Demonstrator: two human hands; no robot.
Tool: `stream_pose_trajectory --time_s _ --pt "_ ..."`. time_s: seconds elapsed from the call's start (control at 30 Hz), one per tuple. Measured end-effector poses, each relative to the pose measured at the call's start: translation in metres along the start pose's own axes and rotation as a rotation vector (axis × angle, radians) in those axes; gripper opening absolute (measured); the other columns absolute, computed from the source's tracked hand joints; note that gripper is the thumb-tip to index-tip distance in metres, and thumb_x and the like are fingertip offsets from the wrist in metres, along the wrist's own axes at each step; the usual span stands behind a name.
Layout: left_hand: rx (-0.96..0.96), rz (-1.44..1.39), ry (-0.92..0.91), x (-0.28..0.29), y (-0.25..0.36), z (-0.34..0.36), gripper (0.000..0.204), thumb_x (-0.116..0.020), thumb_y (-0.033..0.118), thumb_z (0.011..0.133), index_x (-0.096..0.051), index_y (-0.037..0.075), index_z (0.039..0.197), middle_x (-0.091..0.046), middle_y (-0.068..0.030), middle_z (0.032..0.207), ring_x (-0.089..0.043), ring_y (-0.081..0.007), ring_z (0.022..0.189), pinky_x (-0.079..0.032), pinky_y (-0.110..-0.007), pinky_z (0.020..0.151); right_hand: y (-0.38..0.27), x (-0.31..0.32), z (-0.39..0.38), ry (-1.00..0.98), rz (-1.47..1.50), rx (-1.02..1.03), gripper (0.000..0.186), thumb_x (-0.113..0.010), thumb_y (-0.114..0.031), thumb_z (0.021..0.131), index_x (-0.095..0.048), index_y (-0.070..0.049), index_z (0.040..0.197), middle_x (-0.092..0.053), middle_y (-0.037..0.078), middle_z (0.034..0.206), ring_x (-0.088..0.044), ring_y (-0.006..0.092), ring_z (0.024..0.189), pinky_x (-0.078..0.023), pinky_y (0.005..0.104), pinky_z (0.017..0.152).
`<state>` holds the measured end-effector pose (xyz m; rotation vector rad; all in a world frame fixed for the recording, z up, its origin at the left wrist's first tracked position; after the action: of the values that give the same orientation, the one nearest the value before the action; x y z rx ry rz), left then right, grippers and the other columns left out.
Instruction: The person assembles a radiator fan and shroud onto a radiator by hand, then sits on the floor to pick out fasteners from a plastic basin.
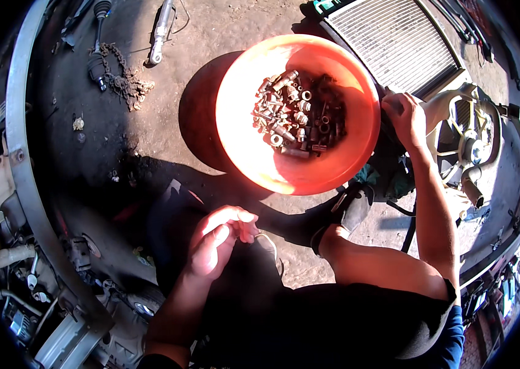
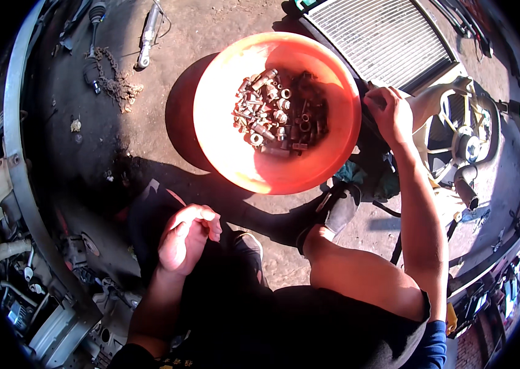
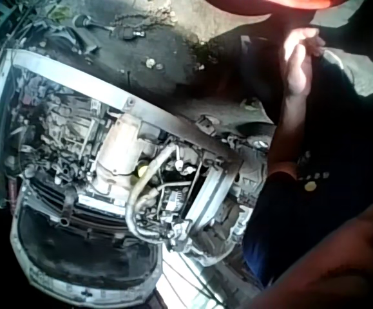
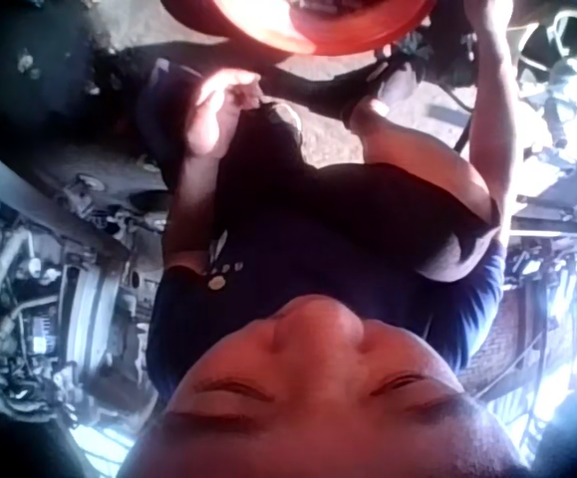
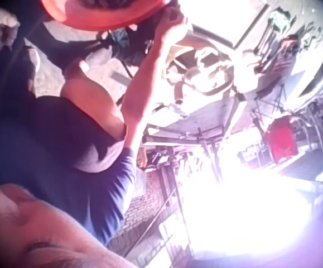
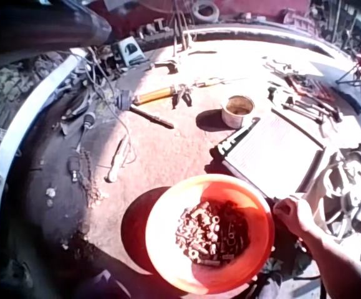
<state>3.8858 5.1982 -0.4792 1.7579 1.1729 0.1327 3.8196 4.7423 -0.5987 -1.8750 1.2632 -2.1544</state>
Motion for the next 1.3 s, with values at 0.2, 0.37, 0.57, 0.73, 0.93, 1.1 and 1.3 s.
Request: stream_pose_trajectory --time_s 0.2,0.37,0.57,0.73,0.93,1.1,1.3 --pt "-0.004 -0.004 0.006 0.001 0.0 -0.002 0.053 -0.053 0.044 0.105 -0.065 -0.005 0.124 -0.066 -0.0185 0.108 -0.063 -0.0255 0.094 -0.05 -0.036 0.084 0.007 -0.004 0.003 -0.021 -0.114 -0.035 0.018 -0.079 -0.025 0.093 -0.079 -0.009 0.102 -0.076 0.01 0.102 -0.075 0.0287 0.096 -0.058 0.0369 0.084" --pt "-0.009 0.003 -0.006 -0.001 0.002 -0.002 0.054 -0.054 0.045 0.105 -0.066 -0.005 0.122 -0.067 -0.0187 0.108 -0.063 -0.0252 0.093 -0.05 -0.036 0.084 0.002 -0.002 0.002 0.003 -0.006 0.057 0.02 -0.078 -0.027 0.094 -0.078 -0.009 0.103 -0.076 0.009 0.101 -0.075 0.0284 0.096 -0.058 0.0374 0.084" --pt "-0.032 0.003 0.013 0.0 0.006 -0.003 0.055 -0.055 0.046 0.104 -0.066 -0.006 0.121 -0.066 -0.0183 0.107 -0.063 -0.0248 0.093 -0.05 -0.036 0.083 0.005 -0.006 0.001 -0.028 -0.01 -0.012 0.022 -0.077 -0.029 0.094 -0.078 -0.009 0.103 -0.075 0.01 0.1 -0.075 0.0276 0.094 -0.058 0.0377 0.084" --pt "-0.019 -0.004 0.017 0.002 0.004 -0.004 0.056 -0.055 0.045 0.104 -0.066 -0.006 0.121 -0.066 -0.018 0.107 -0.064 -0.0248 0.094 -0.05 -0.036 0.083 0.008 -0.005 0.006 -0.03 -0.235 -0.06 0.021 -0.077 -0.029 0.094 -0.078 -0.008 0.099 -0.075 0.009 0.098 -0.076 0.0261 0.093 -0.058 0.037 0.084" --pt "-0.017 0.003 0.02 0.0 0.005 -0.002 0.055 -0.055 0.045 0.104 -0.067 -0.006 0.121 -0.066 -0.0179 0.108 -0.063 -0.0253 0.094 -0.05 -0.036 0.083 0.005 -0.003 0.005 -0.022 -0.201 -0.072 0.024 -0.077 -0.032 0.093 -0.077 -0.009 0.099 -0.074 0.011 0.098 -0.075 0.0311 0.094 -0.057 0.0402 0.083" --pt "-0.024 0.007 0.006 0.0 0.006 -0.001 0.055 -0.055 0.045 0.104 -0.066 -0.006 0.121 -0.066 -0.0182 0.109 -0.063 -0.0254 0.094 -0.05 -0.036 0.083 0.007 -0.002 0.003 -0.012 -0.082 -0.042 0.025 -0.078 -0.033 0.093 -0.078 -0.01 0.101 -0.075 0.01 0.101 -0.074 0.0324 0.093 -0.057 0.0404 0.083" --pt "-0.009 -0.012 0.008 0.003 0.002 -0.003 0.054 -0.056 0.044 0.104 -0.066 -0.005 0.121 -0.066 -0.0188 0.11 -0.064 -0.0256 0.094 -0.05 -0.036 0.083 0.01 -0.003 0.0 -0.002 -0.087 -0.045 0.025 -0.079 -0.033 0.092 -0.078 -0.011 0.102 -0.074 0.009 0.105 -0.074 0.0324 0.093 -0.057 0.04 0.083"
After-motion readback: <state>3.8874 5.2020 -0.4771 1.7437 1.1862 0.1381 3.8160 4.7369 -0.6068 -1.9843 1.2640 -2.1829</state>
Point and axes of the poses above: each hand's wrist, its own z-axis towards the middle knuckle, its own x-axis out of the back of the hand, y = z × x, the point moved 10 cm from there along z, towards the middle knuckle
